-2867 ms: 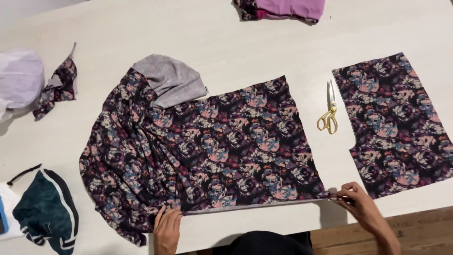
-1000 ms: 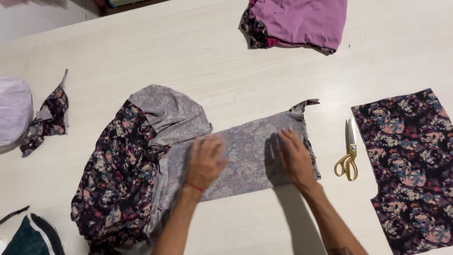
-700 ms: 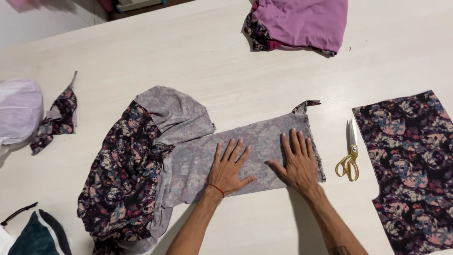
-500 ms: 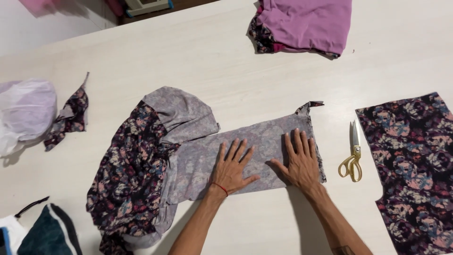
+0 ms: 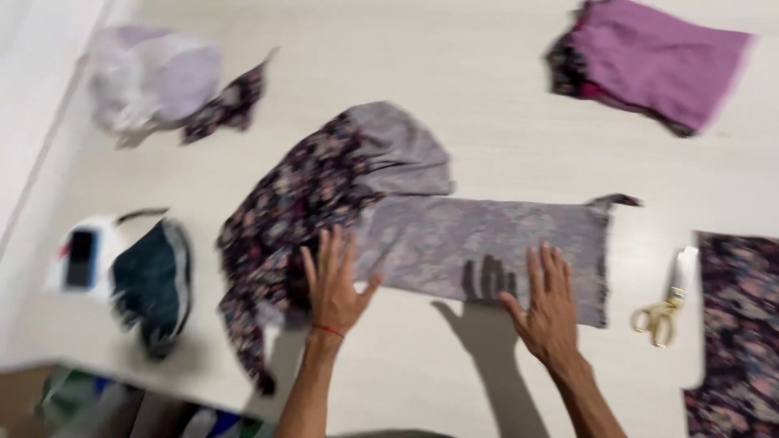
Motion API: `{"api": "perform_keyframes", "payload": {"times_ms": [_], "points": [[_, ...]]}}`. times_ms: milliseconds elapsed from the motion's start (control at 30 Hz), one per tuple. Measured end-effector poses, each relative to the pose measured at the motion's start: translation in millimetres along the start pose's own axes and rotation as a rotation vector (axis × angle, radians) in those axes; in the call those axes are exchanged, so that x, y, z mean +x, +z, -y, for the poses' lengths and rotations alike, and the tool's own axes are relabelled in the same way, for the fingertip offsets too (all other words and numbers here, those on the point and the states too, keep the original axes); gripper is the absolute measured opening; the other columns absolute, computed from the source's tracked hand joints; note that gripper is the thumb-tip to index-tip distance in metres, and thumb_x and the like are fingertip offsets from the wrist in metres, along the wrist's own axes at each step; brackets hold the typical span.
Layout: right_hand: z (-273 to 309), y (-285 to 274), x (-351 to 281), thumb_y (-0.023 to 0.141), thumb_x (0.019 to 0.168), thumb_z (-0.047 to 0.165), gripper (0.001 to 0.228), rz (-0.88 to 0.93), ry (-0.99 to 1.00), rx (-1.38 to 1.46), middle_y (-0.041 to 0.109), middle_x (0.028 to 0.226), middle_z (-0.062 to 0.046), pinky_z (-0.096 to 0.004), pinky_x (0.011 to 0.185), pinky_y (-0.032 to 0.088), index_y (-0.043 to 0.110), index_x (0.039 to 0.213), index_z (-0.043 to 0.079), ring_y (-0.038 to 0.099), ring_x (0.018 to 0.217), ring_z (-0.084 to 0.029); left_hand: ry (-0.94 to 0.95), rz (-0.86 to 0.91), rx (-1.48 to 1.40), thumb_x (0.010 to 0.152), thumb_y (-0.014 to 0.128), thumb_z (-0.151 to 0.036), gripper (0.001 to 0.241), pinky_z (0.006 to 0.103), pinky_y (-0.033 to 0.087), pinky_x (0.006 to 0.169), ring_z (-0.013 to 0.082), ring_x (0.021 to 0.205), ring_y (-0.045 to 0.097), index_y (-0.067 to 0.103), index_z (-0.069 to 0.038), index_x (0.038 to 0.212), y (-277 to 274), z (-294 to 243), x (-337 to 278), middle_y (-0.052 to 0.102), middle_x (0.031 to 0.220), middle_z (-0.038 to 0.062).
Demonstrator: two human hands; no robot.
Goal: The person uses gold-handled scissors to cut a floral-patterned fabric using a pair of dark green shorts as a template. They trim the fabric along the shorts' outline, remove the shorts, and then cut a separate rectangular piece from the same fabric. The person then flips the fabric and cuts another piece using the shorts as a guide.
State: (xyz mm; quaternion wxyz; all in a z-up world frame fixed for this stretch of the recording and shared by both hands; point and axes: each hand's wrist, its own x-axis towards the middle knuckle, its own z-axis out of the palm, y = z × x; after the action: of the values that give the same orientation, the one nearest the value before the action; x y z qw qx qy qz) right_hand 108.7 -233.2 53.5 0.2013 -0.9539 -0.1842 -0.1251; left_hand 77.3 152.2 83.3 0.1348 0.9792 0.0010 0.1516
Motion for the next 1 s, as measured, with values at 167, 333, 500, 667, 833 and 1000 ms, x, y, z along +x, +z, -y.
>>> {"api": "perform_keyframes", "payload": {"times_ms": [167,333,500,667,833,1000], "points": [[42.9,-4.4,-16.9,0.05,0.102,0.051,0.087,0.123,-0.045,0.135,0.023,0.179,-0.019,-0.057,0.134,0.015,0.024,0.172,0.006,0.018,0.166,-0.042,-0.348,-0.308,0.0,0.101,0.066,-0.053,0.07,0.0557,0.031,0.127,0.0466,0.15,0.044,0.06,-0.001,0.148,-68.8,133.9,-69.0,0.05,0.159,0.031],[81.4,10.1,-36.9,0.05,0.102,0.049,0.085,0.192,-0.071,0.149,0.028,0.177,-0.019,-0.056,0.133,0.017,0.026,0.171,0.005,0.022,0.165,-0.04,-0.754,-0.309,0.118,0.099,0.072,-0.052,0.071,0.067,0.025,0.123,0.0411,0.155,0.036,0.06,-0.008,0.152,-109.8,273.4,-135.9,0.044,0.166,0.019],[117.0,28.0,-52.9,0.051,0.101,0.05,0.085,0.229,-0.093,0.117,0.032,0.175,-0.018,-0.054,0.134,0.019,0.028,0.171,0.006,0.025,0.165,-0.039,-0.813,-0.241,0.023,0.095,0.069,-0.062,0.09,0.0642,0.028,0.124,0.0413,0.159,0.027,0.044,-0.01,0.164,-141.1,339.5,-134.6,0.031,0.172,0.019],[145.3,38.0,-66.9,0.05,0.102,0.05,0.08,0.318,-0.112,0.106,0.034,0.174,-0.014,-0.052,0.133,0.018,0.031,0.169,0.011,0.024,0.165,-0.035,-1.22,-0.093,-0.425,0.081,0.073,-0.069,0.115,0.0572,0.03,0.128,0.0396,0.161,0.026,0.021,-0.023,0.172,-164.5,332.4,-91.4,0.025,0.177,0.015],[174.3,41.4,-73.4,0.05,0.103,0.051,0.077,0.395,-0.083,0.15,0.037,0.171,-0.013,-0.048,0.133,0.018,0.033,0.167,0.011,0.026,0.164,-0.031,-1.155,-0.168,-0.331,0.077,0.083,-0.042,0.096,0.0624,0.043,0.114,0.0435,0.143,0.044,0.04,-0.017,0.159,-98.4,401.7,-102.4,0.053,0.153,0.016],[204.8,34.3,-70.2,0.05,0.105,0.048,0.073,0.448,-0.097,0.265,0.045,0.166,-0.013,-0.049,0.133,0.019,0.035,0.165,0.008,0.032,0.16,-0.03,-0.931,-0.491,-0.436,0.088,0.077,-0.021,0.058,0.047,0.056,0.1,0.0349,0.124,0.067,0.067,-0.003,0.142,-87.7,414.9,-113.6,0.07,0.137,0.019]]}}
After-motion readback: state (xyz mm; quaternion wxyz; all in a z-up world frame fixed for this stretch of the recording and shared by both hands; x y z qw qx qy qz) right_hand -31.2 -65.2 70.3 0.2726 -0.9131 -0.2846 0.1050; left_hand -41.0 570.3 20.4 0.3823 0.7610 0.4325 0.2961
